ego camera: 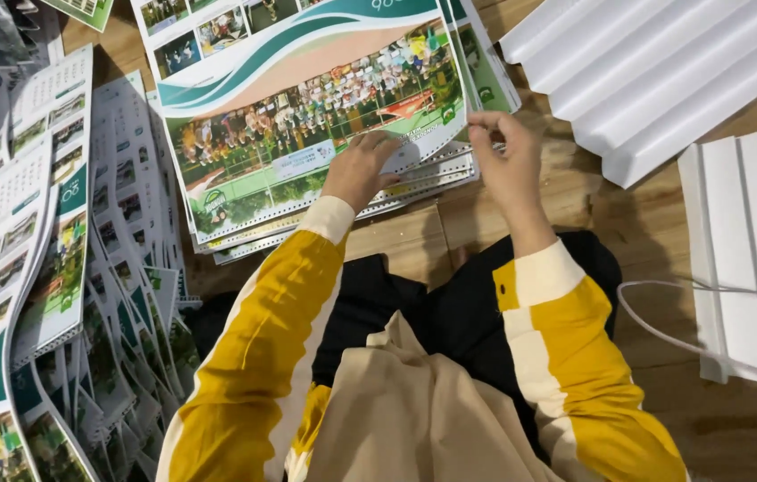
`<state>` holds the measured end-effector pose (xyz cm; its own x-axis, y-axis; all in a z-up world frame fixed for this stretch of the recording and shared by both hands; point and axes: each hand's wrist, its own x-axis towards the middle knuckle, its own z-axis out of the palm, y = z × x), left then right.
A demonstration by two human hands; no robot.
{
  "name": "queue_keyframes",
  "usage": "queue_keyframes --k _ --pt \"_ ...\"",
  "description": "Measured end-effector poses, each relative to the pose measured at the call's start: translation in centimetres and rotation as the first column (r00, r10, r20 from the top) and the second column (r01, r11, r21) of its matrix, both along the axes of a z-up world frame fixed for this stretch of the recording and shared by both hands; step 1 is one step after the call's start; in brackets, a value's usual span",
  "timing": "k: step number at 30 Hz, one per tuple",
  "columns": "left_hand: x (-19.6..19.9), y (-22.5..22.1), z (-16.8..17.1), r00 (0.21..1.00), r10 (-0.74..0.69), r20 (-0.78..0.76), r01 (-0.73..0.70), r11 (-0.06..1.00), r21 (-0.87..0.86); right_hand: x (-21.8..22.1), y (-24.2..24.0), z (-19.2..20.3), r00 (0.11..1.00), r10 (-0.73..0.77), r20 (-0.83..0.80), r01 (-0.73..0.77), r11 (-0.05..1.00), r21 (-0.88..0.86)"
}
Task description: The person sits on the floor and assembles wall calendars by inserting metal spiral bindings into pre-punched holes. They handle calendar pages and binding coils, then place finished units into a stack.
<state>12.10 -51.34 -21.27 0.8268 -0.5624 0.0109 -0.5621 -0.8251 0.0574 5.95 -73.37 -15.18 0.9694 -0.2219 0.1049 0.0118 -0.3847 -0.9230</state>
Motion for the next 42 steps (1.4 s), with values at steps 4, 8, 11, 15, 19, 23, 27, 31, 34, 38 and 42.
queue_keyframes --k 4,8,11,15,19,23,27,31,34,38,42 --pt "-0.6 0.2 3.1 0.994 0.018 -0.109 -0.035 0.987 -0.156 1.2 -0.8 0.3 0.989 0.149 0.022 -0.124 0.721 0.681" --pt "-1.3 -0.2 3.8 0.995 0.04 -0.088 -0.054 0.984 -0.168 2.3 -1.0 0.6 0.952 0.285 0.111 -0.25 0.521 0.816" --pt "-1.4 0.7 2.5 0.986 0.067 0.149 -0.015 0.946 -0.324 1.8 -1.0 1.0 0.943 0.302 0.142 -0.288 0.517 0.806" --pt "-1.0 3.5 0.3 0.923 0.378 0.079 -0.218 0.68 -0.7 1.3 -2.2 -2.0 0.994 0.021 -0.107 -0.022 1.0 -0.005" --pt "-4.0 0.9 4.1 0.921 0.36 -0.149 -0.327 0.503 -0.8 1.6 -2.3 -6.0 0.998 0.001 -0.06 -0.029 0.888 -0.458" --pt "-5.1 -1.0 5.9 0.97 0.177 0.169 -0.099 0.916 -0.388 1.4 -2.2 -4.3 0.993 0.03 -0.116 -0.072 0.922 -0.38" --pt "-4.3 -1.7 4.6 0.963 0.071 0.258 -0.031 0.987 -0.156 1.5 -1.7 -1.9 0.99 0.104 -0.098 -0.06 0.923 0.379" --pt "-3.7 -1.5 2.5 0.958 0.062 0.279 -0.043 0.996 -0.074 1.9 -0.6 0.2 0.933 0.357 0.048 -0.263 0.585 0.767" --pt "-2.4 0.0 -2.2 0.956 0.137 0.261 -0.068 0.964 -0.258 2.0 -0.7 -0.3 0.939 0.34 0.041 -0.255 0.615 0.746" --pt "-3.7 1.1 1.1 0.926 0.336 0.174 -0.193 0.815 -0.546 1.9 -1.9 -4.3 0.99 0.031 -0.141 0.011 0.956 0.292" --pt "-4.0 1.9 0.2 0.889 0.431 -0.154 -0.348 0.418 -0.839 2.3 -2.1 -6.3 0.984 -0.001 -0.179 -0.073 0.911 -0.405"
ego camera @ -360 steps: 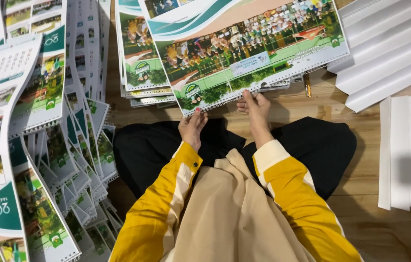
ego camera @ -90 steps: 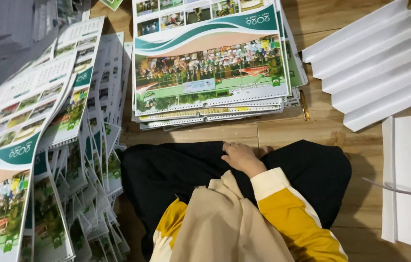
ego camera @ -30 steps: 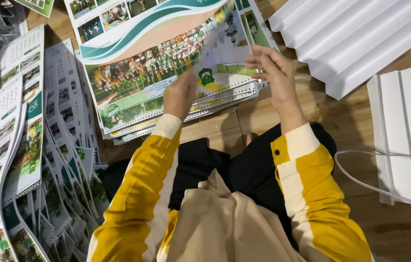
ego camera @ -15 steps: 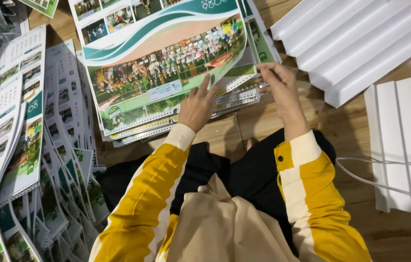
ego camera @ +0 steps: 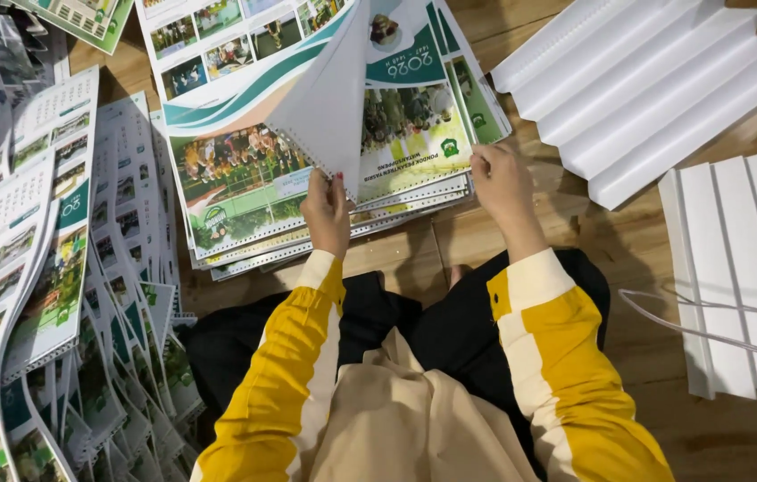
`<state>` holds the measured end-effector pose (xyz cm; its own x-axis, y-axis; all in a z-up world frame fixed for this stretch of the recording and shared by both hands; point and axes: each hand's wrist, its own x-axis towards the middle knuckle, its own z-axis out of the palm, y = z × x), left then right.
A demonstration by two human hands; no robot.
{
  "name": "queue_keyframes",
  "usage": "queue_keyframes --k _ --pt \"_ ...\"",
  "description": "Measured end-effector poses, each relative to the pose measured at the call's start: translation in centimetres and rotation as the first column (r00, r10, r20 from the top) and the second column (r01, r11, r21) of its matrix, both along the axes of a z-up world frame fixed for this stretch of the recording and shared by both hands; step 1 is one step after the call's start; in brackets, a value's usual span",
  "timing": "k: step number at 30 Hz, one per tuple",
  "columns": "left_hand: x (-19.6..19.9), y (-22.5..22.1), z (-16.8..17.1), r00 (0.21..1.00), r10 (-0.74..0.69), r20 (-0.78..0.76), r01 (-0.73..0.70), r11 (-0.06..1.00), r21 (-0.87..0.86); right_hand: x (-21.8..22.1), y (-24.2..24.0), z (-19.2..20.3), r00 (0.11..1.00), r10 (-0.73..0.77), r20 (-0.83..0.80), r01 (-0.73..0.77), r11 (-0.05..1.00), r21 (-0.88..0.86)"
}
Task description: The person sits on the floor and assembles wall calendars by inserting metal spiral bindings into pre-punched holes. They handle calendar pages and binding coils, then place finished units into a stack.
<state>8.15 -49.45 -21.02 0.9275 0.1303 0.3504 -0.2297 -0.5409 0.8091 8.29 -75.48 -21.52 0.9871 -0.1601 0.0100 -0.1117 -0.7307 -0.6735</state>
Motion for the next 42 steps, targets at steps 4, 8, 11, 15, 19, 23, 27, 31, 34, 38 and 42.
queue_keyframes --k 4,8,11,15,19,23,27,31,34,38,42 --pt "-0.2 -0.3 0.4 1.0 -0.019 -0.011 0.02 0.999 0.041 -0.8 0.6 1.1 0.998 0.047 0.029 -0.047 0.999 -0.012" --pt "-0.6 -2.1 4.0 0.997 -0.082 -0.007 0.079 0.935 0.344 -0.8 0.3 1.4 0.997 0.032 0.071 -0.034 0.999 0.023" --pt "-0.1 -2.7 4.2 0.978 -0.202 0.041 0.105 0.659 0.745 -0.7 -0.2 2.0 0.998 -0.042 0.05 0.032 0.982 0.188" --pt "-0.3 -3.0 4.7 0.975 -0.221 -0.023 0.176 0.702 0.69 -0.7 -0.1 2.3 1.0 0.017 -0.017 -0.014 0.984 0.175" --pt "0.2 -1.3 1.7 0.992 -0.088 0.09 0.048 0.925 0.377 -0.7 0.0 2.2 0.999 0.029 0.029 -0.034 0.98 0.195" --pt "0.7 -0.5 -0.1 0.986 -0.065 0.155 0.021 0.963 0.27 -1.1 0.4 4.6 0.996 -0.07 0.06 0.039 0.909 0.415" --pt "1.0 0.4 -2.1 0.963 0.059 0.262 -0.115 0.972 0.204 -1.2 1.7 6.2 0.991 -0.133 0.0 0.061 0.455 0.888" --pt "0.2 0.6 -3.1 0.944 0.184 0.275 -0.211 0.975 0.074 -0.8 1.4 5.1 0.989 -0.138 -0.051 0.121 0.569 0.814" --pt "-1.7 -3.0 3.0 0.957 0.173 0.232 -0.174 0.985 -0.016 -0.2 1.0 3.1 0.999 -0.035 -0.005 0.035 0.937 0.346" --pt "-0.5 -1.0 0.0 0.972 0.101 0.212 -0.107 0.994 0.018 -0.3 1.0 3.3 0.999 -0.04 0.024 0.033 0.974 0.226" --pt "0.2 -0.8 0.1 0.967 -0.054 0.251 -0.017 0.962 0.273 -0.1 0.9 2.6 0.997 -0.053 0.051 0.034 0.948 0.318"
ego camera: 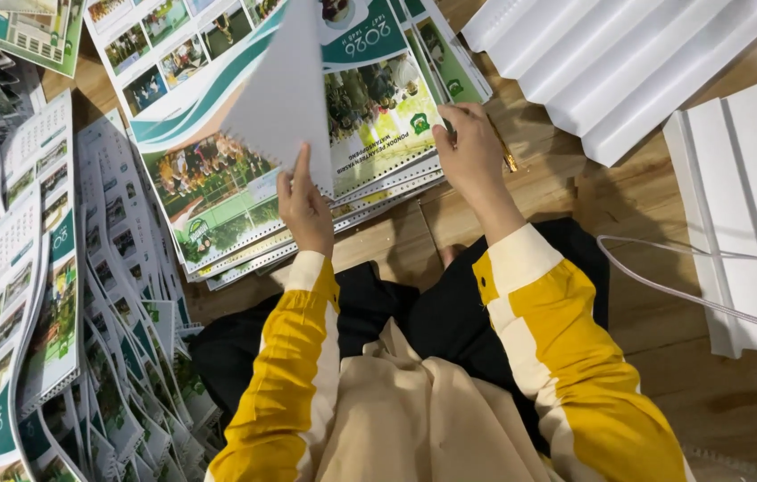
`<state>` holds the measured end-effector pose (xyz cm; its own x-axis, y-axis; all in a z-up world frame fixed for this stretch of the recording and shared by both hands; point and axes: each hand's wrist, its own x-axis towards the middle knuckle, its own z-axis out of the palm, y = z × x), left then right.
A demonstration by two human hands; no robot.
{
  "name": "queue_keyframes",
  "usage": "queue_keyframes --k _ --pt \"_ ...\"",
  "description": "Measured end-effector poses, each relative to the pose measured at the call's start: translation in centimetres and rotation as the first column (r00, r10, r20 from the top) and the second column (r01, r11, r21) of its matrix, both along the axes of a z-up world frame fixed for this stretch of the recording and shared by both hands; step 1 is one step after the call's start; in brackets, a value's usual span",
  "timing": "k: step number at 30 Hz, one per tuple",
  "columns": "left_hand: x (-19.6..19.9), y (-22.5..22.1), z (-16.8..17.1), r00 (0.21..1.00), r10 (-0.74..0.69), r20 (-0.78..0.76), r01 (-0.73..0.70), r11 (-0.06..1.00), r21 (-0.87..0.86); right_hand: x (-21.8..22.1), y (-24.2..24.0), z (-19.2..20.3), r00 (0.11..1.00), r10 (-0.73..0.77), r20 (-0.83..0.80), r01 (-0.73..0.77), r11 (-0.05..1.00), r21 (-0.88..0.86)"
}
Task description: The person sits on the floor and assembles wall calendars by inserting metal spiral bindings into pre-punched holes. They handle calendar pages and binding coils, then place finished units into a stack.
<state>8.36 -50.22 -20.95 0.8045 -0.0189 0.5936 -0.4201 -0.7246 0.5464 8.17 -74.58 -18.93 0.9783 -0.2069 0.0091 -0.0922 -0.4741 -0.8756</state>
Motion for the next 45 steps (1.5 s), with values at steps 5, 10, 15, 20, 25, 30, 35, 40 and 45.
queue_keyframes --k 5,10,15,20,25,30,35,40,45 --pt "0.1 -3.1 3.5 0.995 -0.066 -0.079 0.096 0.858 0.505 0.1 -0.2 -0.2 0.994 0.007 0.109 -0.023 0.988 0.15" --pt "1.9 -1.9 1.1 0.945 -0.117 -0.307 0.305 0.658 0.688 -0.4 0.4 1.1 0.996 -0.088 0.034 0.062 0.882 0.467" --pt "2.4 -1.1 0.8 0.924 -0.144 -0.355 0.342 0.728 0.594 -0.4 0.3 1.1 0.994 -0.066 -0.082 0.099 0.842 0.53" --pt "2.1 -0.9 1.9 0.917 -0.196 -0.347 0.362 0.774 0.52 -0.4 0.4 2.5 0.987 -0.088 -0.134 0.149 0.807 0.572" --pt "1.1 -0.6 1.5 0.937 -0.236 -0.258 0.333 0.826 0.454 -0.5 0.2 2.0 0.97 -0.113 -0.217 0.212 0.828 0.518" --pt "0.8 -1.4 2.9 0.925 -0.232 -0.3 0.345 0.843 0.411 0.1 0.3 -0.7 0.996 -0.083 -0.011 0.081 0.921 0.38" --pt "1.5 -1.0 2.2 0.922 -0.232 -0.309 0.344 0.857 0.383 0.1 0.7 1.4 0.982 -0.112 -0.152 0.185 0.727 0.661" --pt "1.8 -1.2 3.7 0.894 -0.29 -0.342 0.38 0.895 0.235 1.0 0.7 0.0 0.97 0.034 -0.241 0.225 0.249 0.942" --pt "2.1 -0.8 3.5 0.891 -0.297 -0.344 0.383 0.898 0.216 1.1 0.6 -0.8 0.968 0.08 -0.236 0.229 0.095 0.969"
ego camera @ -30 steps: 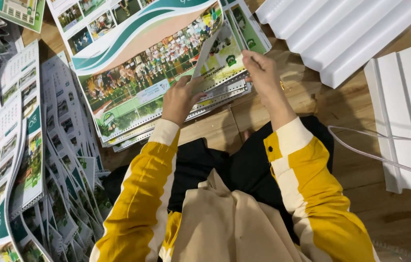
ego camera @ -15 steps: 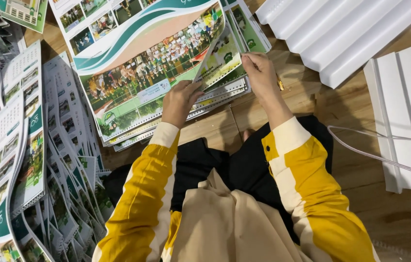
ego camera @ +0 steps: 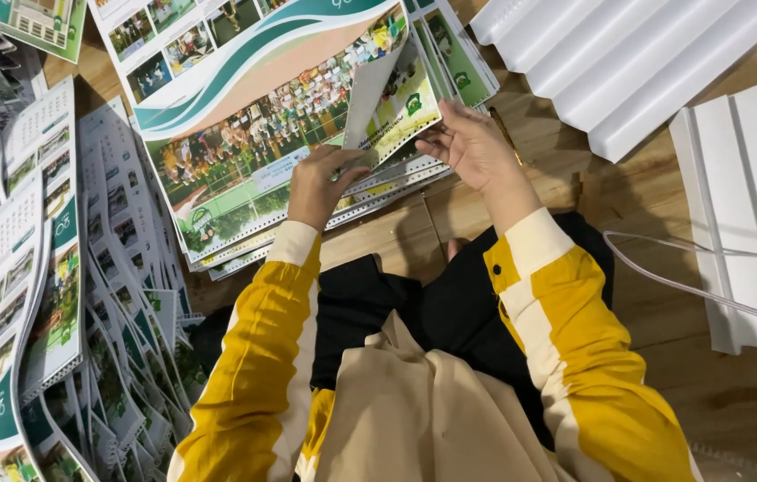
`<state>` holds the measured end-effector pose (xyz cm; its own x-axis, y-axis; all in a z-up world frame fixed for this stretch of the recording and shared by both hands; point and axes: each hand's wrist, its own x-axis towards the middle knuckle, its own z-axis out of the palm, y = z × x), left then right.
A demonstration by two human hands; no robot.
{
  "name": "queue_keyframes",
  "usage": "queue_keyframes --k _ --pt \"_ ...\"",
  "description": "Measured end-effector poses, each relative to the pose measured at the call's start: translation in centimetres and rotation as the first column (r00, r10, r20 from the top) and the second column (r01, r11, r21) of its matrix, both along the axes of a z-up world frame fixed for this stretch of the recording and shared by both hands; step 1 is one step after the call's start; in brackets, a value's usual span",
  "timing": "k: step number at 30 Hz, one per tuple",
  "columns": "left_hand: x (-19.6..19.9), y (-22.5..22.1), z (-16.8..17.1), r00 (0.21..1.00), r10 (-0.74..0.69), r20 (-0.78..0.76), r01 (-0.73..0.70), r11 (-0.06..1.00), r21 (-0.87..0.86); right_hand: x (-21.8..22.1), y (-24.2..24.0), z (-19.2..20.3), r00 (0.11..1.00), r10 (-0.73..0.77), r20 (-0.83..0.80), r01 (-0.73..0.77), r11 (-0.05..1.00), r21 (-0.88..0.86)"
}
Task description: The person sits on the floor and assembles wall calendars by inserting metal spiral bindings into pre-punched holes. They handle calendar pages and binding coils, then place finished units into a stack.
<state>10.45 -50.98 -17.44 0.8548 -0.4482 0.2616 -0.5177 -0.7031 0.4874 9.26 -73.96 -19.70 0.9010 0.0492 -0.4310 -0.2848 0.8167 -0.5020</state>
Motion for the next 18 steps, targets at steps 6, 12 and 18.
queue_keyframes --k 6,12,18 --pt "-0.2 -0.1 0.8 0.999 0.009 -0.033 -0.01 0.999 -0.04 0.0 0.4 0.3 1.0 0.014 0.021 -0.016 0.997 0.081" --pt "0.0 0.0 0.7 0.996 0.011 -0.084 -0.015 0.999 -0.043 0.0 0.3 0.2 0.999 0.036 -0.011 -0.035 0.993 0.109" --pt "-0.2 -0.2 1.5 0.995 -0.009 -0.104 0.008 1.0 -0.014 0.2 0.3 0.1 0.998 0.06 -0.02 -0.057 0.991 0.118"
